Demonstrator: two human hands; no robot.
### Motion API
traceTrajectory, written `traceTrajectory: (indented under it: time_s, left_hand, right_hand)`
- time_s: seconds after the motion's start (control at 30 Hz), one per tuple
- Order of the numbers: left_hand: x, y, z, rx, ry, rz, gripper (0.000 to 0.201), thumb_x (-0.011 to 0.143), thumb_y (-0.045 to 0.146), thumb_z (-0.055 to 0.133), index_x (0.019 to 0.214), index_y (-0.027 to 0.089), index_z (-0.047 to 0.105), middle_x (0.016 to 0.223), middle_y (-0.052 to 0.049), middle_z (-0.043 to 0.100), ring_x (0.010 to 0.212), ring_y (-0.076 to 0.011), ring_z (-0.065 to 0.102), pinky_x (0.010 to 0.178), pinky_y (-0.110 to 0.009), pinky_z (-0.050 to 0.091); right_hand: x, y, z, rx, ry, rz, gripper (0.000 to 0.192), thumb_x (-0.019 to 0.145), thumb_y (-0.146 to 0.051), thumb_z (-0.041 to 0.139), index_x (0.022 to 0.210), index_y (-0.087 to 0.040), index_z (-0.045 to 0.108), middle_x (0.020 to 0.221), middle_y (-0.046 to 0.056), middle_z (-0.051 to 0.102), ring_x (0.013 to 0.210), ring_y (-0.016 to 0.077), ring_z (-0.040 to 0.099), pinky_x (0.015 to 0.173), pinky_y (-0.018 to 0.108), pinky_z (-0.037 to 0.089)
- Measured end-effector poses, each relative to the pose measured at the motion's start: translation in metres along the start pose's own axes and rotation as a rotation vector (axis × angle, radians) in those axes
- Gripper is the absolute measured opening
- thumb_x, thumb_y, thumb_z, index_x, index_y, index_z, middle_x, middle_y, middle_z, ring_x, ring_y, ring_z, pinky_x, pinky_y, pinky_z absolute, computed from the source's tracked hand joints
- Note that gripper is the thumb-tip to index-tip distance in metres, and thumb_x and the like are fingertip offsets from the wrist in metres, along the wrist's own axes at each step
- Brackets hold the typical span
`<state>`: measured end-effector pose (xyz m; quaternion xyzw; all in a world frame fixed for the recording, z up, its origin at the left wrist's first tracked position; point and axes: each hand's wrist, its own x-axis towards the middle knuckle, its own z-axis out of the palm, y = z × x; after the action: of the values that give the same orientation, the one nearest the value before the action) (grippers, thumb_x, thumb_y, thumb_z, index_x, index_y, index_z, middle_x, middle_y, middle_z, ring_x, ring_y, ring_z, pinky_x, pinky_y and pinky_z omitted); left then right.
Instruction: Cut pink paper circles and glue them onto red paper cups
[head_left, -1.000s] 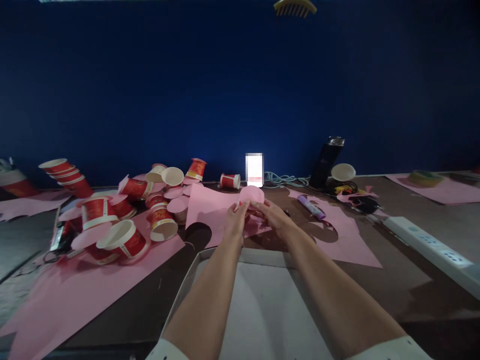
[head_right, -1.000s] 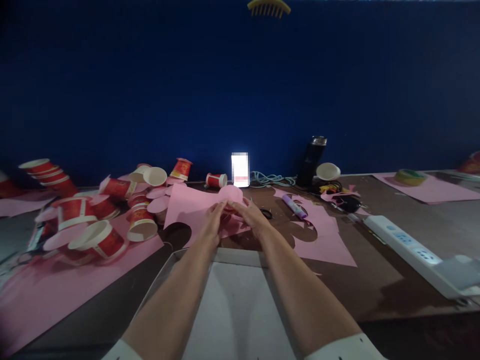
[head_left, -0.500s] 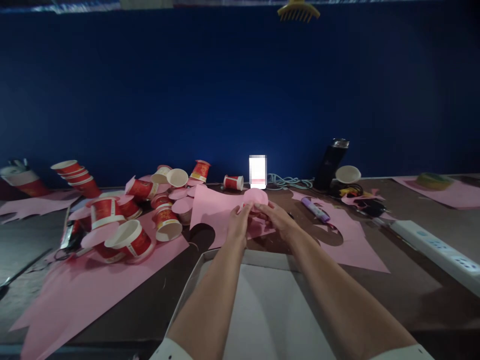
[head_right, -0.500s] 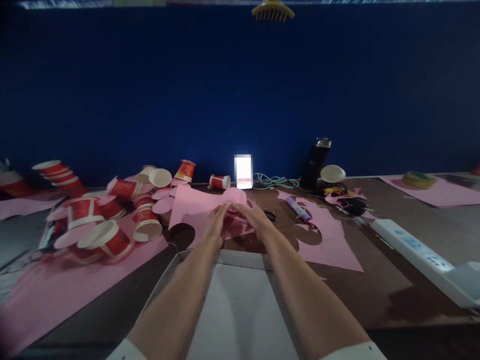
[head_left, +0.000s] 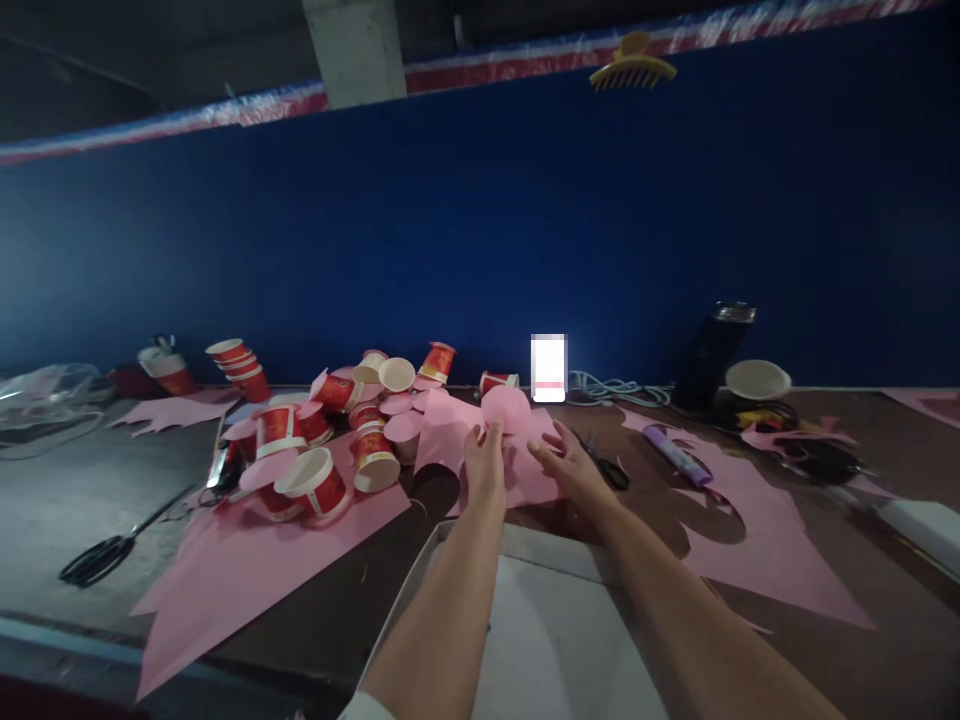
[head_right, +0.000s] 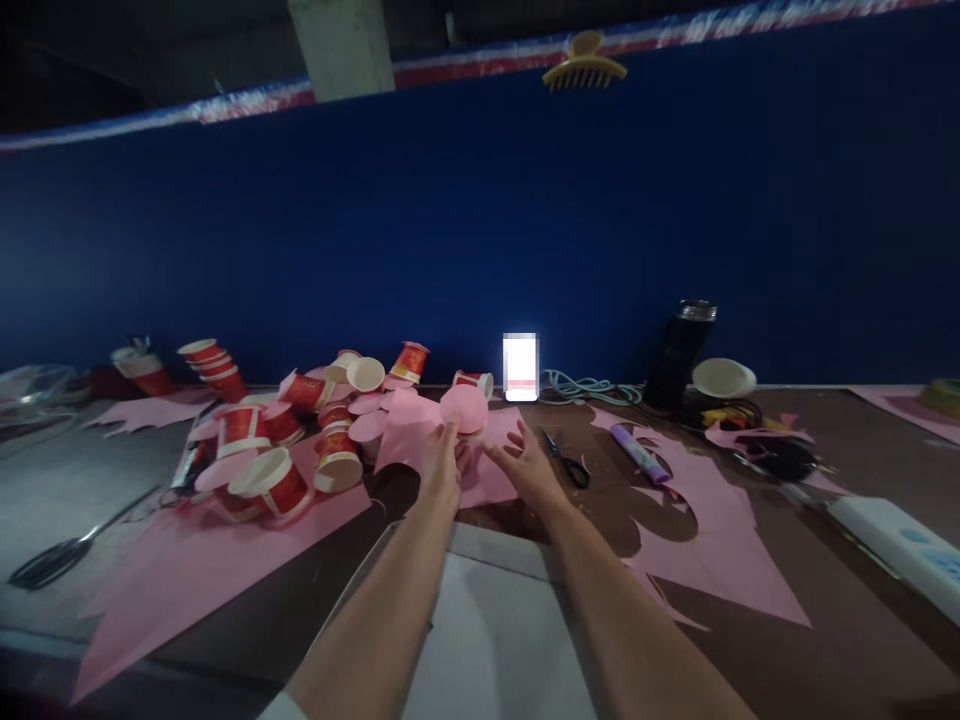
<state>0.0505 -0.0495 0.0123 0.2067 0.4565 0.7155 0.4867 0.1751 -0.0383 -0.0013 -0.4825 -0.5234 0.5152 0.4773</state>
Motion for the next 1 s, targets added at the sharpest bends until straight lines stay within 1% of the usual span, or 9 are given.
traceTrajectory:
  time_s: [0.1, 0.2, 0.3, 0.4, 0.57, 0.63, 0.73, 0.83, 1.0]
  left_hand:
    - [-0.003, 0.009, 0.003, 0.004, -0.003, 0.023, 0.048, 0.069, 0.049, 0.069, 0.104, 0.020, 0.054, 0.086, -0.002, 0.059, 0.069, -0.0103, 0.060, 0.061, -0.022, 0.048]
    - [-0.003, 0.024, 0.005, 0.006, 0.018, 0.045, 0.049, 0.069, 0.048, 0.070, 0.107, 0.021, 0.053, 0.098, -0.005, 0.060, 0.080, -0.0122, 0.062, 0.065, -0.022, 0.049]
    - [0.002, 0.043, 0.005, -0.014, 0.038, 0.114, 0.048, 0.068, 0.044, 0.073, 0.106, 0.022, 0.052, 0.108, -0.007, 0.058, 0.092, -0.0135, 0.060, 0.075, -0.024, 0.050]
    - [0.009, 0.065, 0.002, -0.032, 0.044, 0.224, 0.044, 0.066, 0.040, 0.075, 0.101, 0.021, 0.055, 0.103, -0.005, 0.058, 0.090, -0.0112, 0.059, 0.077, -0.022, 0.049]
    - [0.024, 0.109, -0.020, 0.012, 0.091, 0.306, 0.030, 0.066, 0.037, 0.075, 0.085, 0.021, 0.058, 0.082, -0.001, 0.057, 0.077, -0.0097, 0.059, 0.073, -0.022, 0.050]
    - [0.034, 0.127, -0.036, 0.025, 0.117, 0.363, 0.028, 0.068, 0.036, 0.072, 0.089, 0.022, 0.059, 0.086, -0.002, 0.059, 0.080, -0.0113, 0.060, 0.075, -0.025, 0.051]
    - [0.049, 0.151, -0.063, 0.109, 0.264, 0.264, 0.036, 0.070, 0.045, 0.069, 0.094, 0.020, 0.058, 0.084, -0.004, 0.060, 0.074, -0.0138, 0.060, 0.073, -0.030, 0.052]
    - [0.061, 0.167, -0.082, 0.081, 0.383, 0.167, 0.035, 0.074, 0.045, 0.064, 0.098, 0.020, 0.056, 0.085, -0.006, 0.059, 0.076, -0.0155, 0.061, 0.073, -0.031, 0.053]
    - [0.070, 0.175, -0.090, 0.073, 0.499, 0.039, 0.035, 0.077, 0.043, 0.061, 0.104, 0.021, 0.052, 0.090, -0.007, 0.057, 0.081, -0.0180, 0.061, 0.069, -0.030, 0.052]
  right_hand:
    - [0.000, 0.004, 0.002, 0.001, -0.012, -0.025, 0.103, 0.063, -0.056, 0.074, 0.146, -0.022, 0.023, 0.140, 0.019, 0.042, 0.118, 0.0284, 0.053, 0.089, 0.040, 0.050]
    - [0.001, 0.008, 0.002, -0.012, -0.022, -0.063, 0.102, 0.063, -0.055, 0.074, 0.145, -0.020, 0.024, 0.138, 0.019, 0.044, 0.118, 0.0276, 0.053, 0.089, 0.039, 0.051]
    - [0.002, 0.011, 0.002, -0.060, -0.043, -0.104, 0.095, 0.067, -0.055, 0.071, 0.143, -0.020, 0.027, 0.137, 0.017, 0.046, 0.114, 0.0260, 0.056, 0.085, 0.037, 0.052]
    - [0.002, 0.011, 0.003, -0.140, -0.080, -0.117, 0.087, 0.069, -0.056, 0.068, 0.141, -0.020, 0.033, 0.134, 0.016, 0.049, 0.106, 0.0237, 0.060, 0.081, 0.036, 0.054]
    - [-0.005, 0.003, 0.004, -0.266, -0.154, -0.090, 0.075, 0.072, -0.057, 0.065, 0.133, -0.019, 0.045, 0.127, 0.014, 0.054, 0.093, 0.0213, 0.063, 0.076, 0.034, 0.054]
    - [-0.007, 0.001, 0.003, -0.307, -0.175, -0.103, 0.071, 0.073, -0.056, 0.064, 0.131, -0.019, 0.047, 0.124, 0.013, 0.057, 0.090, 0.0207, 0.064, 0.076, 0.034, 0.053]
    - [-0.008, 0.003, 0.001, -0.353, -0.193, -0.134, 0.067, 0.074, -0.056, 0.064, 0.128, -0.019, 0.050, 0.119, 0.012, 0.061, 0.086, 0.0193, 0.064, 0.077, 0.034, 0.052]
    - [-0.007, 0.006, 0.000, -0.373, -0.226, -0.142, 0.065, 0.076, -0.057, 0.061, 0.127, -0.019, 0.051, 0.117, 0.011, 0.061, 0.086, 0.0191, 0.065, 0.075, 0.033, 0.052]
    - [-0.005, 0.009, -0.001, -0.394, -0.246, -0.145, 0.063, 0.076, -0.060, 0.059, 0.125, -0.021, 0.053, 0.115, 0.010, 0.063, 0.087, 0.0190, 0.065, 0.076, 0.032, 0.051]
